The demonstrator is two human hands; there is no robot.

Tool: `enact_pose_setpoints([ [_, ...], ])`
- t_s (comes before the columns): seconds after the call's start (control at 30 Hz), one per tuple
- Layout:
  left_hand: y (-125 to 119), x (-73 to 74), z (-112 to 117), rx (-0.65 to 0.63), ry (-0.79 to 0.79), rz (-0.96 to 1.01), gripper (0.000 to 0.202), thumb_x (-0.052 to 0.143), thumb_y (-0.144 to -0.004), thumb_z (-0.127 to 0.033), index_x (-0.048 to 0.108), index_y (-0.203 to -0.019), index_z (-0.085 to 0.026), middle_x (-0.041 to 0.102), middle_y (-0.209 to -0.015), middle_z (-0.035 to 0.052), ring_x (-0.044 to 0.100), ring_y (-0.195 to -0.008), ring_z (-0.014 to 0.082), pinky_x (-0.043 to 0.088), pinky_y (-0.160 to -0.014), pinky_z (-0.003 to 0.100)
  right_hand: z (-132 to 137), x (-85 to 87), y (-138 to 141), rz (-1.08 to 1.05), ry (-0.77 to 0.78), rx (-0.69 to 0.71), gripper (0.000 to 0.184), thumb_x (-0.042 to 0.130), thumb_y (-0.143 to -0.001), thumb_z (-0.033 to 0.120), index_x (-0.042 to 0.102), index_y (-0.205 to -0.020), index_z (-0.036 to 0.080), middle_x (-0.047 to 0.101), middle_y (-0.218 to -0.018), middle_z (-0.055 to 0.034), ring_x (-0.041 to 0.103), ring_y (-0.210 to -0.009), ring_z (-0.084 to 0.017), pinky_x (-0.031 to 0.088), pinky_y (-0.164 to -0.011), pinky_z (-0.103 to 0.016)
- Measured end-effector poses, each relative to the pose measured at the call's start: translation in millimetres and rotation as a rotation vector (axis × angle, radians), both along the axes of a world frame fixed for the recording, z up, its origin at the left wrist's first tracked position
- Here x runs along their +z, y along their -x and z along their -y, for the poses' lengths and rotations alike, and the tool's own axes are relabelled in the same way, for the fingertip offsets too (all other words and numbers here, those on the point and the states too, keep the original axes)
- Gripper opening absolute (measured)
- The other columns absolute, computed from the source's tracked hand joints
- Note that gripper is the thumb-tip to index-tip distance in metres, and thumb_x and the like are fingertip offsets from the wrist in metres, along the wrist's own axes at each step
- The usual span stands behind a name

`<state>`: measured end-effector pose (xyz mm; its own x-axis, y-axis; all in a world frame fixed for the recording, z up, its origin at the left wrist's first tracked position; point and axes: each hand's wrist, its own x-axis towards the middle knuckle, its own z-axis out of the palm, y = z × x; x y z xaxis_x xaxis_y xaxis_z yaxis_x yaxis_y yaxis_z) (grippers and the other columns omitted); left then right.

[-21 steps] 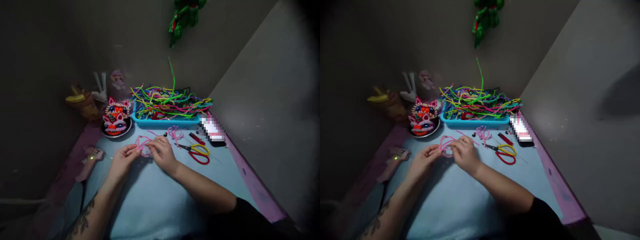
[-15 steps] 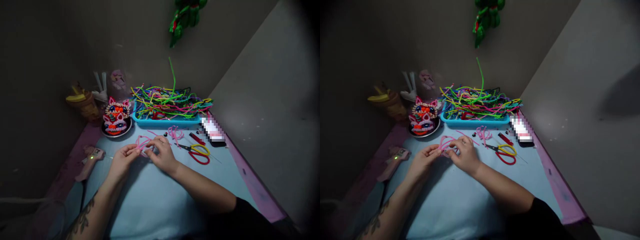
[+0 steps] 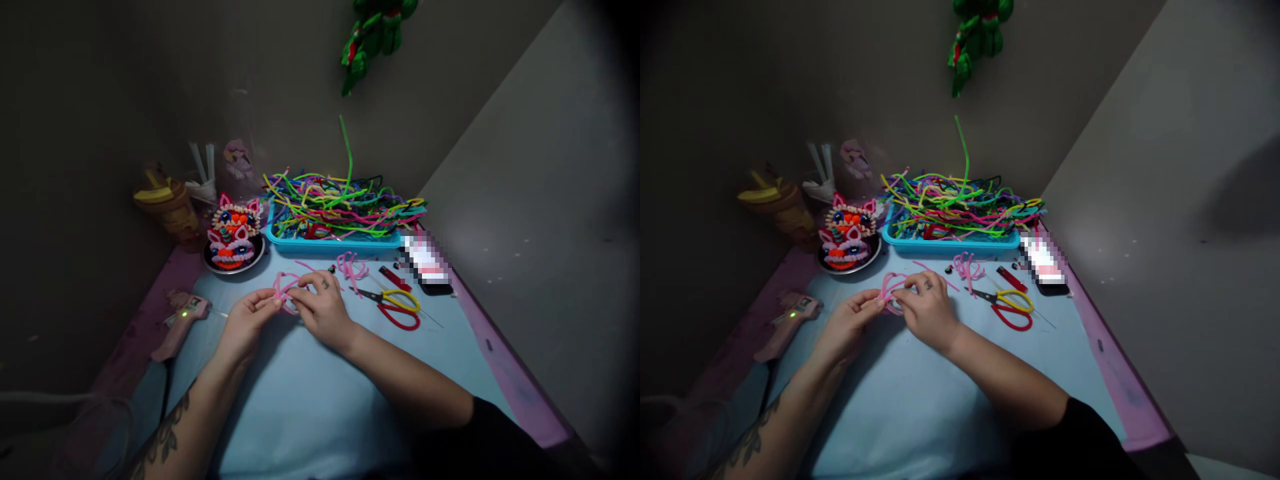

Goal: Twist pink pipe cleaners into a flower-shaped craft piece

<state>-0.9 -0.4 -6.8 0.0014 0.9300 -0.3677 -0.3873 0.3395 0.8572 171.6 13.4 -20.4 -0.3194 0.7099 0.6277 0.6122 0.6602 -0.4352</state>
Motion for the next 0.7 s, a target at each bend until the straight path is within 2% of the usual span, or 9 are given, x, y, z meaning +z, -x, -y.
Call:
enact_pose_setpoints([
  [0.13, 0, -0.1, 0, 0.025, -0.022, -0.030, 0.047, 0.096, -0.044, -0.033, 0.074, -0.080, -0.012, 0.075, -0.069, 0.0041, 0.065, -0.062, 0.0117, 0.048, -0.063, 0.021, -2, -1.8, 2, -0.069, 0.088, 0.067, 0.032, 0.053, -0.074, 0.000, 0.072, -0.088, 0.022, 0.059, -0.103, -0.0079, 0.051, -0.104, -0.024, 0.043, -0.093, -0.042],
  [0.27, -1, 1.3, 0, 0.016, -0.008, -0.035, 0.048, 0.096, -0.043, -0.034, 0.073, -0.079, -0.012, 0.075, -0.068, 0.0042, 0.064, -0.060, 0.0110, 0.047, -0.063, 0.021, -3, -2.3, 2, -0.086, 0.113, 0.050, 0.032, 0.051, -0.071, -0.002, 0.068, -0.083, 0.022, 0.058, -0.103, -0.0077, 0.050, -0.105, -0.025, 0.043, -0.094, -0.042],
  [0.4, -2, 4.1, 0, 0.087, -0.017, -0.029, 0.049, 0.097, -0.041, -0.033, 0.072, -0.079, -0.013, 0.074, -0.067, 0.0027, 0.064, -0.060, 0.0109, 0.046, -0.061, 0.020, 2, 0.5, 2, -0.144, 0.038, -0.024, 0.022, 0.055, -0.080, 0.007, 0.067, -0.093, 0.020, 0.057, -0.101, -0.0089, 0.052, -0.104, -0.025, 0.044, -0.094, -0.043],
  [0.53, -2, 7.2, -1, 0.146, -0.031, -0.020, 0.051, 0.097, -0.040, -0.034, 0.072, -0.080, -0.013, 0.073, -0.064, 0.0003, 0.061, -0.056, 0.0094, 0.045, -0.058, 0.019, 7, 1.2, 3, -0.125, -0.078, -0.087, 0.008, 0.064, -0.084, 0.021, 0.071, -0.088, 0.023, 0.058, -0.113, -0.0092, 0.050, -0.112, -0.027, 0.041, -0.102, -0.046],
  [0.7, -3, 7.1, -1, 0.133, -0.021, -0.005, 0.053, 0.097, -0.039, -0.034, 0.072, -0.080, -0.013, 0.073, -0.065, 0.0011, 0.061, -0.058, 0.0095, 0.045, -0.060, 0.020, 5, -4.1, 7, -0.078, -0.002, -0.149, 0.010, 0.064, -0.086, 0.023, 0.074, -0.089, 0.022, 0.052, -0.136, -0.0096, 0.043, -0.125, -0.029, 0.038, -0.108, -0.048],
])
